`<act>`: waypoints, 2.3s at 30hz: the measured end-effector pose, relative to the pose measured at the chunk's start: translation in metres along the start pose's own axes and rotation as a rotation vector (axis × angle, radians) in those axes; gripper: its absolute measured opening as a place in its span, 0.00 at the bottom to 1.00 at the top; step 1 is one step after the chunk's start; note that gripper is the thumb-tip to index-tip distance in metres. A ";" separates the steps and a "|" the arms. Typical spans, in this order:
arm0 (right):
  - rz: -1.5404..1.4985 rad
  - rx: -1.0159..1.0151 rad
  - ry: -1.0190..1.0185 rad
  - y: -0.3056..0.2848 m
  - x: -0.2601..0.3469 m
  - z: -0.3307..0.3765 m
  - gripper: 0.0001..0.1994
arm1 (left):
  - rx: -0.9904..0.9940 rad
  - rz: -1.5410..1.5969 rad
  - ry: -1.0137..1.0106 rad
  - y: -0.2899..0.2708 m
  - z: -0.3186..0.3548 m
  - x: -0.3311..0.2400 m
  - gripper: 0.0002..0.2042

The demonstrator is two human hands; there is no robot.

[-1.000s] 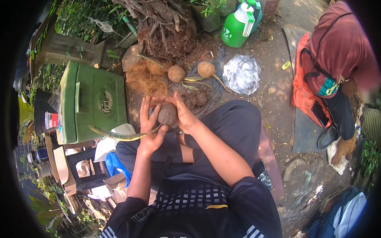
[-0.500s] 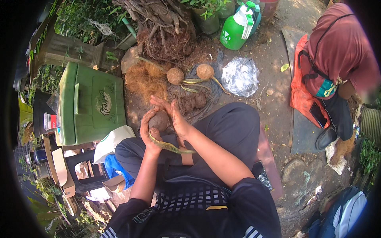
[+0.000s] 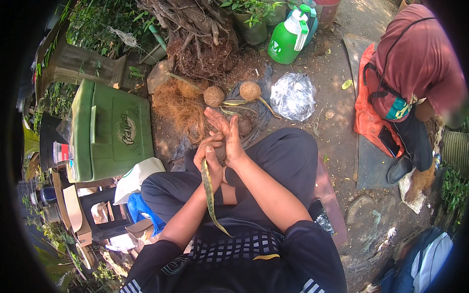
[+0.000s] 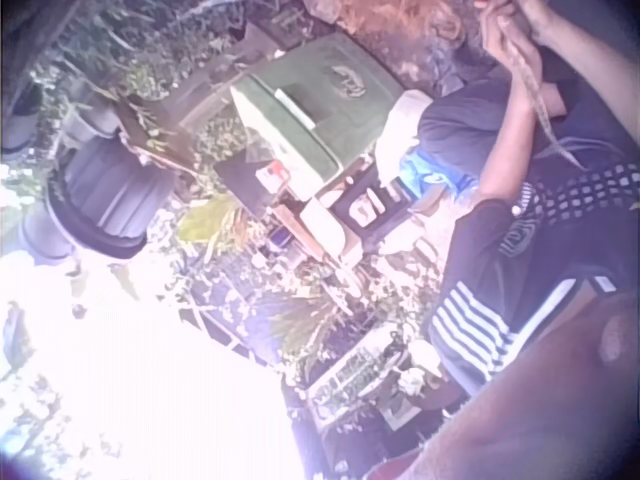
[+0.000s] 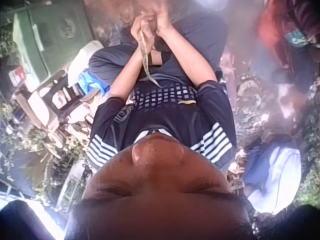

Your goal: The person sits on the ground and repeatedly shapes a lump of clay by hand, rolling and pressing it into a rounded form. The person handles the clay continuously, occasionally adjusting its position, while another person works nearby.

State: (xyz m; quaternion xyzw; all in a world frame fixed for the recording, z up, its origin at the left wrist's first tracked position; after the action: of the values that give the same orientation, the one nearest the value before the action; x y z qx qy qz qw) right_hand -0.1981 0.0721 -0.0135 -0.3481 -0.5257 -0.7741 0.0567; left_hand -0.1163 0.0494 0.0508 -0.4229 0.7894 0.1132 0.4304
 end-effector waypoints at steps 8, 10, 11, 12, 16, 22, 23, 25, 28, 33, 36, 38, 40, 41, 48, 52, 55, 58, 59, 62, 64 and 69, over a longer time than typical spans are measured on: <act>-0.011 -0.055 -0.010 -0.005 -0.001 -0.003 0.45 | -0.030 0.199 -0.134 0.000 0.000 0.022 0.18; -0.030 -0.075 0.005 -0.003 -0.003 -0.004 0.45 | -0.087 0.297 -0.236 -0.010 0.003 0.031 0.18; -0.037 -0.080 0.016 -0.002 -0.005 -0.004 0.44 | -0.161 0.430 -0.341 -0.014 0.006 0.041 0.16; -0.044 -0.062 0.012 0.000 -0.005 -0.005 0.44 | -0.258 0.608 -0.479 -0.017 0.011 0.054 0.15; 0.005 -0.221 0.010 -0.021 -0.007 -0.006 0.42 | -0.499 1.032 -0.833 -0.036 0.012 0.080 0.12; 0.101 -0.280 0.065 -0.037 -0.024 -0.010 0.40 | -0.547 0.932 -0.900 -0.106 -0.015 0.105 0.12; 0.124 -0.284 0.084 -0.038 -0.027 -0.011 0.40 | -0.561 0.903 -0.869 -0.118 -0.018 0.109 0.13; 0.125 -0.305 0.080 -0.043 -0.029 -0.012 0.40 | -0.579 0.929 -0.836 -0.130 -0.019 0.115 0.14; 0.123 -0.366 0.055 -0.054 -0.028 -0.012 0.38 | -0.594 0.979 -0.784 -0.134 -0.014 0.122 0.16; 0.192 -0.456 0.043 -0.070 -0.029 -0.012 0.36 | -0.613 1.024 -0.746 -0.131 -0.017 0.129 0.15; 0.238 -0.491 0.044 -0.073 -0.029 -0.017 0.34 | -0.584 1.098 -0.687 -0.137 -0.033 0.123 0.13; 0.283 -0.545 0.060 -0.077 -0.030 -0.017 0.34 | -0.564 1.078 -0.661 -0.140 -0.038 0.119 0.15; 0.333 -0.559 0.068 -0.077 -0.030 -0.018 0.32 | -0.514 1.020 -0.574 -0.143 -0.045 0.110 0.18; 0.372 -0.570 0.076 -0.077 -0.030 -0.018 0.32 | -0.502 1.007 -0.553 -0.146 -0.047 0.105 0.18; 1.083 -0.435 0.094 -0.039 -0.028 -0.037 0.23 | -0.555 1.253 -0.525 -0.162 -0.052 0.084 0.18; 2.139 -0.203 -0.099 0.004 -0.038 -0.048 0.27 | -0.720 1.436 -0.611 -0.174 -0.045 0.098 0.18; 2.264 -0.114 0.138 -0.009 -0.061 -0.060 0.36 | -0.603 1.374 -0.527 -0.179 -0.049 0.098 0.15; 2.355 -0.100 0.268 -0.021 -0.068 -0.065 0.44 | -0.538 1.331 -0.464 -0.182 -0.051 0.098 0.13; 2.375 -0.106 0.294 -0.025 -0.064 -0.066 0.45 | -0.531 1.325 -0.462 -0.182 -0.050 0.098 0.13; 2.510 -0.092 0.438 -0.041 -0.043 -0.070 0.48 | -0.608 1.286 -0.549 -0.180 -0.045 0.105 0.12; 2.578 -0.082 0.513 -0.053 -0.028 -0.068 0.49 | -0.601 1.325 -0.567 -0.174 -0.049 0.103 0.13; 2.484 -0.168 0.542 -0.076 -0.025 -0.052 0.46 | -0.585 1.317 -0.557 -0.168 -0.052 0.098 0.15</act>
State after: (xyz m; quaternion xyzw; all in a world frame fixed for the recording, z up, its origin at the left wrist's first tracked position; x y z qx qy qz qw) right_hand -0.2389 0.0541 -0.0984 -0.4381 0.2312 -0.2773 0.8232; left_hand -0.0444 -0.1386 0.0372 0.0813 0.6787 0.6522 0.3277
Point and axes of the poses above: each hand's wrist, its own z-axis away from the middle knuckle, its own y-axis out of the palm, x = y × z, the point moved 10 cm from there along -z, towards the middle knuckle, and after that the axes turned 11 degrees about y, right-handed, at the moved point
